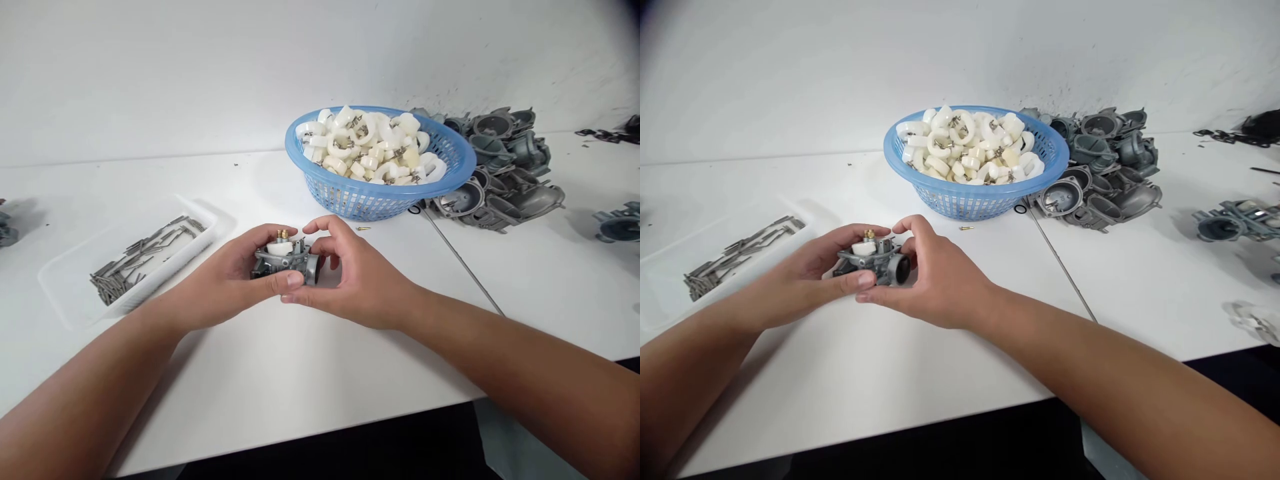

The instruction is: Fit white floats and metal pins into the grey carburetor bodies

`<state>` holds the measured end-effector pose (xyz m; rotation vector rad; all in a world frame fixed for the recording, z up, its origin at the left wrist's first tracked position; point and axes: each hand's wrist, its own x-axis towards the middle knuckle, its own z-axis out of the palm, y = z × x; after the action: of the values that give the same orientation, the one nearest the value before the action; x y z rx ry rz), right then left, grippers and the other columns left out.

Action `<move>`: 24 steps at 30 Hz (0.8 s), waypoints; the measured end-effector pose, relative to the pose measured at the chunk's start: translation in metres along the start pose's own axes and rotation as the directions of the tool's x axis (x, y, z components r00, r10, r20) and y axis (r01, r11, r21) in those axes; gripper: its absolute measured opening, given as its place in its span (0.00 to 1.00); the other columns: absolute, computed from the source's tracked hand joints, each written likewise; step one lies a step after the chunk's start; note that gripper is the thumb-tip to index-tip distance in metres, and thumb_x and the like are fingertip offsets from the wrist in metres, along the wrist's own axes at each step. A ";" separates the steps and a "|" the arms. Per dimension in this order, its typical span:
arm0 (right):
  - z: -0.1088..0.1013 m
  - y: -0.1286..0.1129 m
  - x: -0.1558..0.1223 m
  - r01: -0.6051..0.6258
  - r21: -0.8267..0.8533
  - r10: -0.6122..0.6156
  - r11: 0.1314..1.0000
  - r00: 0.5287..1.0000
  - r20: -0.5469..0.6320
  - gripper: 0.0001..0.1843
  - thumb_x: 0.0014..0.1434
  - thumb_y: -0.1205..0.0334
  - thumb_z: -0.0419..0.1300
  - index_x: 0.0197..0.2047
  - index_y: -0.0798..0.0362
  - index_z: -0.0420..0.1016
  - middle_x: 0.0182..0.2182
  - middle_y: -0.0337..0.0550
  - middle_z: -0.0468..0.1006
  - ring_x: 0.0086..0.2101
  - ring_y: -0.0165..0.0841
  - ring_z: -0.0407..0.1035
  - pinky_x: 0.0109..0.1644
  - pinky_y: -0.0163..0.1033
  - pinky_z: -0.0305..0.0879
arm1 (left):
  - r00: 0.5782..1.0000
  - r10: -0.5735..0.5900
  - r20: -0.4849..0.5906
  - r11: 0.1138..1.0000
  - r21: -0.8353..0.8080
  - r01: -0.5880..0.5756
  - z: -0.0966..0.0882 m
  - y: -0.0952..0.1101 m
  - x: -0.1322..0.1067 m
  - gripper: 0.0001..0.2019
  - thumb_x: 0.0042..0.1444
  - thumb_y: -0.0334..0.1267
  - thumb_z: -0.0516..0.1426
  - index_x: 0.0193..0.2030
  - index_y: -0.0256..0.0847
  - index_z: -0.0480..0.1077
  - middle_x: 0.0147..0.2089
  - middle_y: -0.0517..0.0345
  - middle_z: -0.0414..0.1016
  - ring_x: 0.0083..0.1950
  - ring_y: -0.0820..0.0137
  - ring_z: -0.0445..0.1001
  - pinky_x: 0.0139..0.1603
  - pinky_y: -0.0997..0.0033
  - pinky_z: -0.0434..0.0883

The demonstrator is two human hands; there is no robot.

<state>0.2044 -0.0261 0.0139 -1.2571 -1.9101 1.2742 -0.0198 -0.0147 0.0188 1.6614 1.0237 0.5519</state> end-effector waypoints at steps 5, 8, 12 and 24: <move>0.008 -0.001 -0.001 0.095 -0.121 -0.115 0.988 0.979 -0.171 0.35 0.49 0.43 0.74 0.52 0.45 0.61 0.41 0.40 0.77 0.38 0.38 0.75 0.37 0.39 0.65 | 1.000 -0.015 0.020 0.999 0.035 0.014 -0.006 -0.002 -0.004 0.25 0.61 0.50 0.65 0.63 0.52 0.69 0.57 0.52 0.76 0.54 0.59 0.75 0.48 0.64 0.76; 0.012 0.004 0.001 0.167 -0.169 -0.199 0.971 0.960 -0.196 0.37 0.46 0.44 0.76 0.49 0.46 0.60 0.43 0.42 0.76 0.38 0.39 0.75 0.37 0.40 0.64 | 0.999 0.002 -0.033 0.999 0.046 -0.001 -0.007 -0.003 -0.004 0.26 0.58 0.49 0.69 0.61 0.52 0.70 0.55 0.52 0.76 0.52 0.60 0.74 0.47 0.64 0.77; 0.014 0.009 0.002 0.154 -0.135 -0.173 0.979 0.974 -0.147 0.39 0.47 0.46 0.77 0.52 0.45 0.60 0.43 0.41 0.77 0.39 0.39 0.75 0.37 0.41 0.66 | 0.998 0.044 -0.049 0.999 0.025 -0.043 -0.007 -0.007 -0.003 0.25 0.56 0.46 0.70 0.59 0.54 0.71 0.52 0.55 0.76 0.52 0.63 0.74 0.46 0.66 0.76; -0.014 0.018 0.018 0.404 -0.015 -0.404 0.915 0.915 0.006 0.15 0.68 0.53 0.61 0.55 0.47 0.73 0.56 0.43 0.77 0.56 0.39 0.70 0.61 0.48 0.66 | 0.977 0.214 -0.016 0.951 0.234 -0.204 -0.020 -0.005 -0.005 0.25 0.60 0.41 0.66 0.64 0.55 0.69 0.54 0.56 0.76 0.55 0.60 0.73 0.53 0.67 0.73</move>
<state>0.2154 -0.0019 0.0026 -0.8042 -2.0490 1.0418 -0.0396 -0.0079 0.0212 1.9881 0.9756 0.6263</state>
